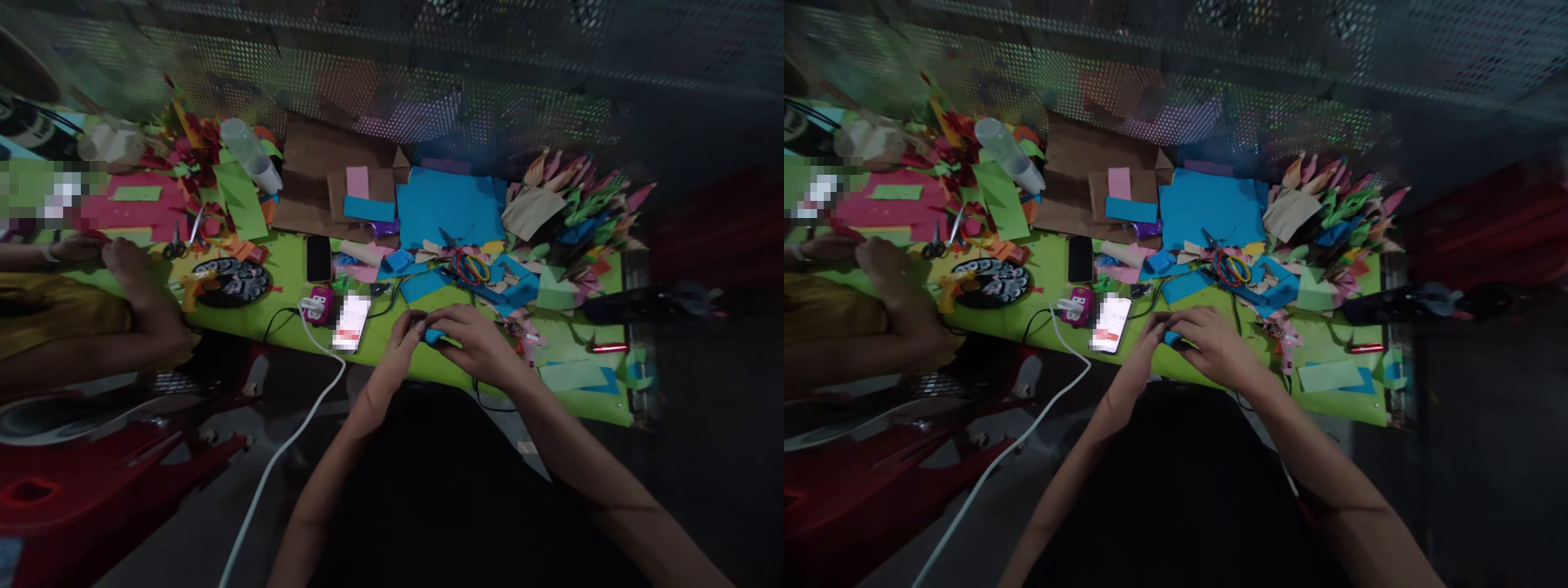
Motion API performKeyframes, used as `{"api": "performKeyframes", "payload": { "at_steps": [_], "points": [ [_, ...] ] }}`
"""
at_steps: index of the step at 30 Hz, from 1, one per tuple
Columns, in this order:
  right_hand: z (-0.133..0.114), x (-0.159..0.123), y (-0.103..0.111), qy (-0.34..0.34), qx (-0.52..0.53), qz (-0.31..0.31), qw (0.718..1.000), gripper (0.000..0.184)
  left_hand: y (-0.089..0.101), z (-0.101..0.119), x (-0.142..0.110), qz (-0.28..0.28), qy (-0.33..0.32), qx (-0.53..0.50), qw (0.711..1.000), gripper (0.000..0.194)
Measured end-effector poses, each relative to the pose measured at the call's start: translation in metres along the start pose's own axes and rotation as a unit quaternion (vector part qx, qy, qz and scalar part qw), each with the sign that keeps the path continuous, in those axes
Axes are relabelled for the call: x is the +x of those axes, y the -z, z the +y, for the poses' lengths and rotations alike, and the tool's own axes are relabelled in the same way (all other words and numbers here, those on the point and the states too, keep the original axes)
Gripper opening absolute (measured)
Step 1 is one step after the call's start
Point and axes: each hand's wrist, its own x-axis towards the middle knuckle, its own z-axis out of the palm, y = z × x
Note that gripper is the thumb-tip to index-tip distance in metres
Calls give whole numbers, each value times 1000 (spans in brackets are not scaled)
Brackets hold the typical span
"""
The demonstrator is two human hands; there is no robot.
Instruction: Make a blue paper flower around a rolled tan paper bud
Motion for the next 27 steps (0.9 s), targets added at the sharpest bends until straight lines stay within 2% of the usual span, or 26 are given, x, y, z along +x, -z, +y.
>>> {"api": "performKeyframes", "payload": {
  "at_steps": [5,13,19,23,25,27],
  "points": [
    [2,2,0,-7,51,-11,999,15,3,-6,-3,7,-12,53,998,35],
    [-2,4,-3,-10,49,0,999,16,6,-4,-3,-38,-6,74,997,51],
    [-2,2,-8,-8,59,22,998,17,5,-5,-6,-20,-22,64,997,55],
    [-6,1,-6,-43,121,50,990,24,7,-9,-7,-9,-38,42,998,61],
    [-9,-1,-3,-79,155,76,982,29,9,-11,-7,3,-43,38,998,63],
    [-12,-2,-2,-126,177,108,970,26,9,-13,-8,14,-50,43,998,63]
  ]
}}
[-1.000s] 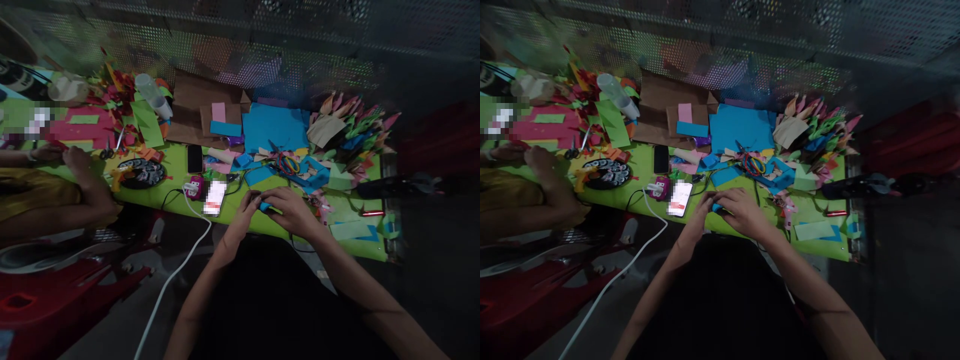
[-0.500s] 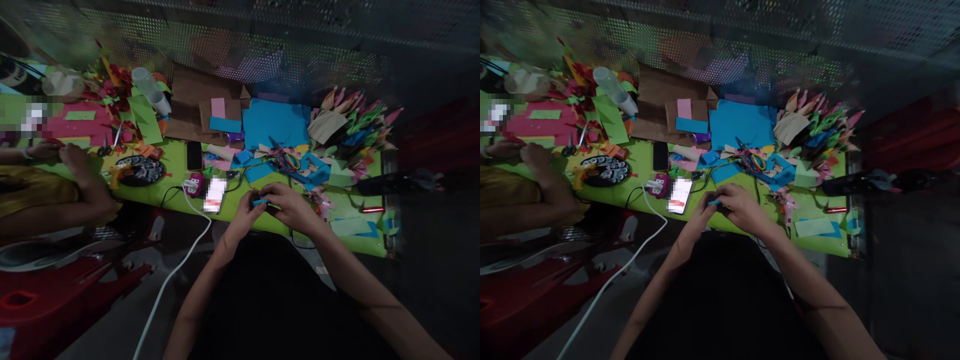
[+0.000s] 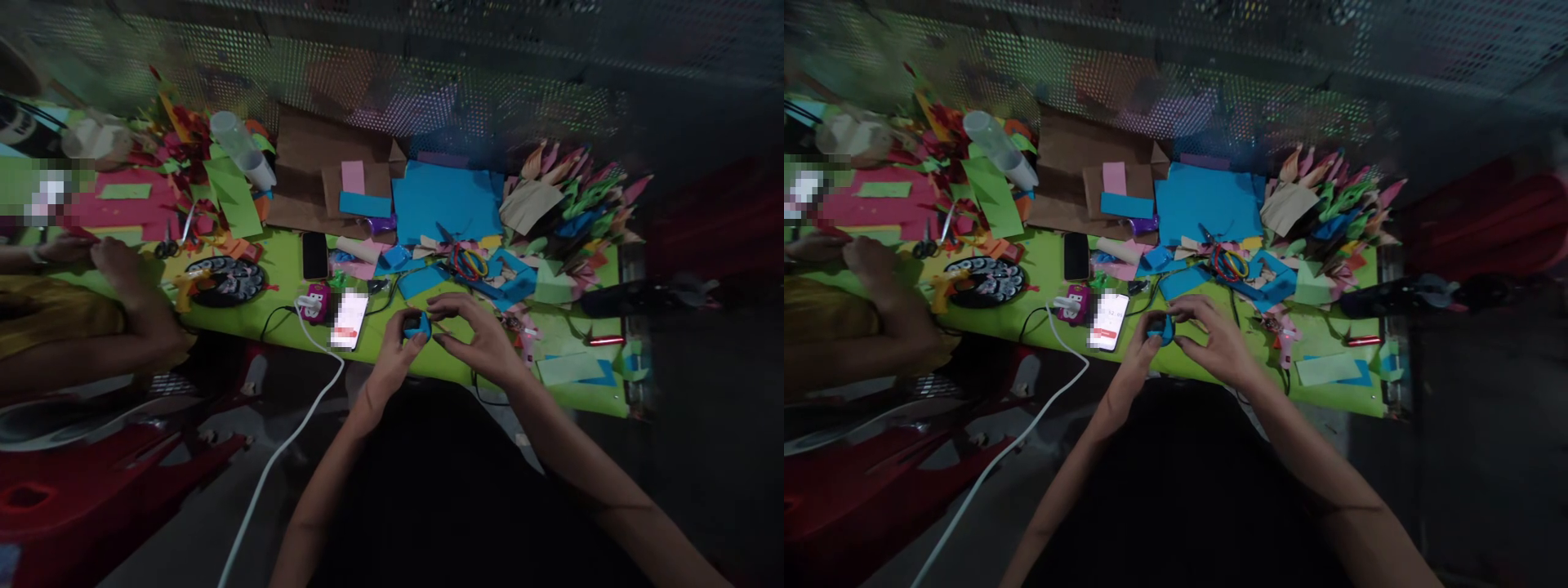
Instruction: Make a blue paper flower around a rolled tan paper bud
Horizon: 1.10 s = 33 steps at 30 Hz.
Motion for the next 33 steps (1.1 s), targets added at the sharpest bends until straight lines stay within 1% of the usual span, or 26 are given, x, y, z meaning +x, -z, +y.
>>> {"api": "performKeyframes", "payload": {
  "at_steps": [3,4,7,9,12,16,23,29,33],
  "points": [
    [-3,-2,-1,-60,0,41,997,14,-1,0,-1,2,-16,14,1000,61],
    [-3,-2,-3,-77,-9,46,996,13,-1,1,-2,3,-23,20,1000,60],
    [-5,-2,-7,-118,-48,53,990,20,-2,6,-2,7,-51,50,997,60],
    [-6,-1,-10,-129,-77,56,987,25,-3,9,-3,10,-70,80,994,57],
    [-8,-1,-13,-128,-109,56,984,31,-4,13,-4,8,-95,120,988,55],
    [-10,1,-15,-130,-134,62,980,35,-5,17,-6,9,-111,153,982,56],
    [-9,1,-14,-125,-183,60,973,31,-8,15,-8,27,-146,174,974,59],
    [-11,0,-13,-109,-183,58,975,29,-11,16,-7,32,-137,178,974,59],
    [-11,-1,-13,-82,-204,60,974,30,-13,17,-7,31,-133,172,975,57]
  ]
}}
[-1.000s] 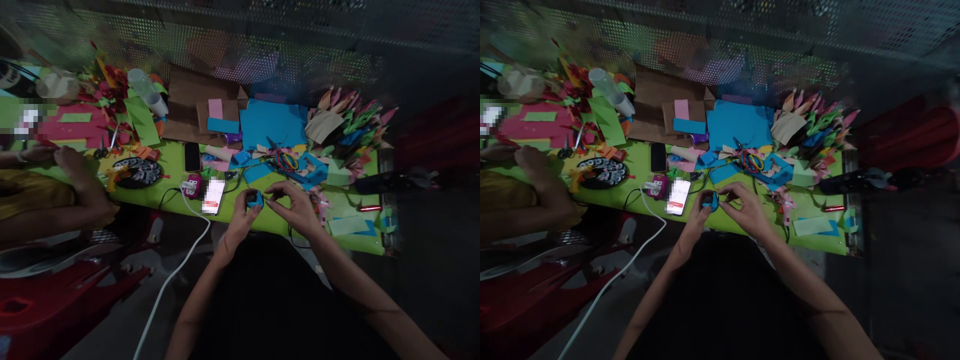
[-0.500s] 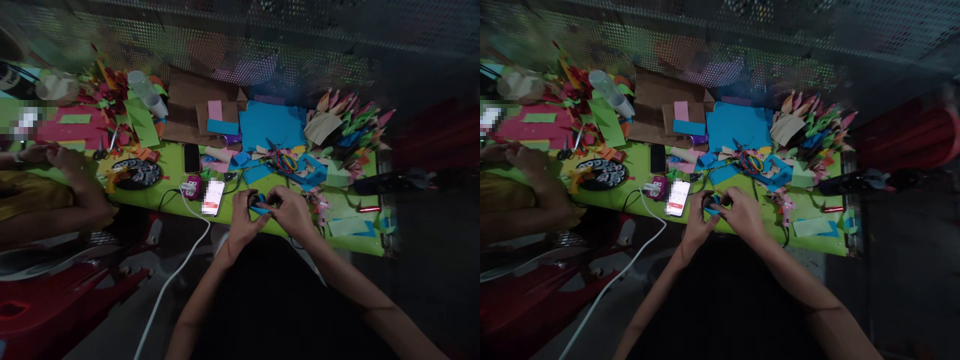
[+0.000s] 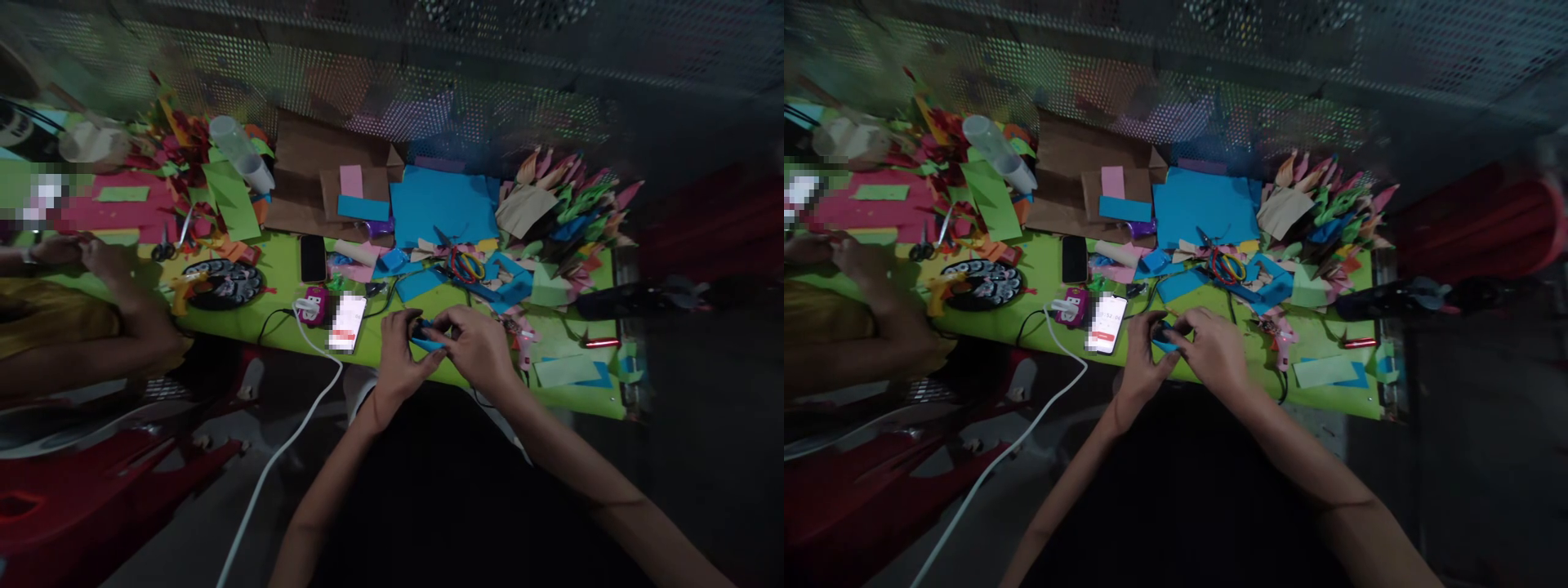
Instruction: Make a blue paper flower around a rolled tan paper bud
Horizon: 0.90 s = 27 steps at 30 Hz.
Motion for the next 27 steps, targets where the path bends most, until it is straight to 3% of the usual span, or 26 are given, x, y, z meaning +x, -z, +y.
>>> {"api": "performKeyframes", "payload": {
  "at_steps": [6,13,27],
  "points": [
    [1,-2,-1,60,-44,15,997,28,-4,-3,1,-7,12,-14,1000,57],
    [-3,-3,0,72,-60,52,994,25,-6,-4,2,2,18,-21,1000,54],
    [0,3,6,101,-53,-16,993,19,-5,-6,3,-13,30,-54,998,55]
  ]
}}
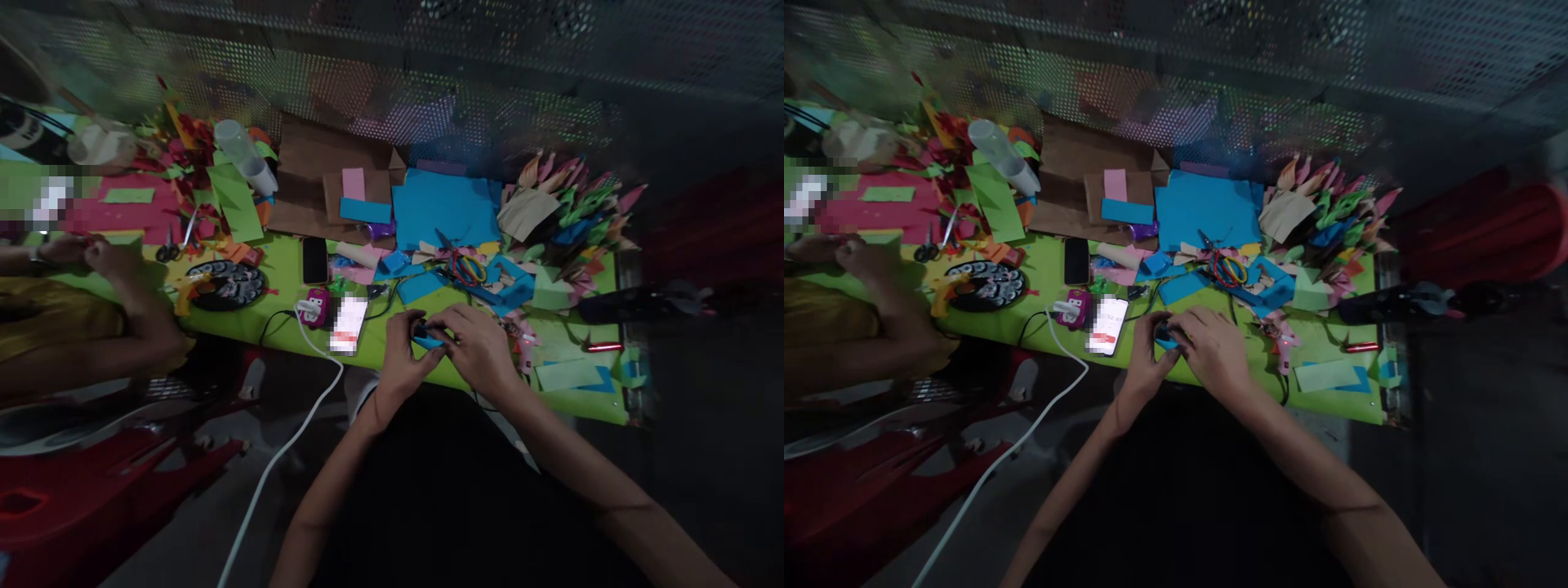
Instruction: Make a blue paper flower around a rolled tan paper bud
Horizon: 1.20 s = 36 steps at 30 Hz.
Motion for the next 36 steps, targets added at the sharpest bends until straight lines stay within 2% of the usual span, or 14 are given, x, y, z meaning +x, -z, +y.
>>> {"api": "performKeyframes", "payload": {
  "at_steps": [3,10,15,24,30,36],
  "points": [
    [2,2,3,26,-27,-20,999,17,0,-1,0,-11,-4,-8,1000,56],
    [4,9,8,76,-97,-89,988,15,1,4,4,-21,-3,43,999,54],
    [5,15,11,109,-136,-98,980,17,6,5,9,-54,-19,64,996,48],
    [3,17,13,118,-149,-120,974,14,12,7,12,-100,-5,103,990,48],
    [0,22,17,84,-151,-151,973,9,17,7,15,-139,2,93,986,51],
    [8,26,14,13,-40,-197,980,8,20,-1,16,-168,39,-27,985,64]
  ]
}}
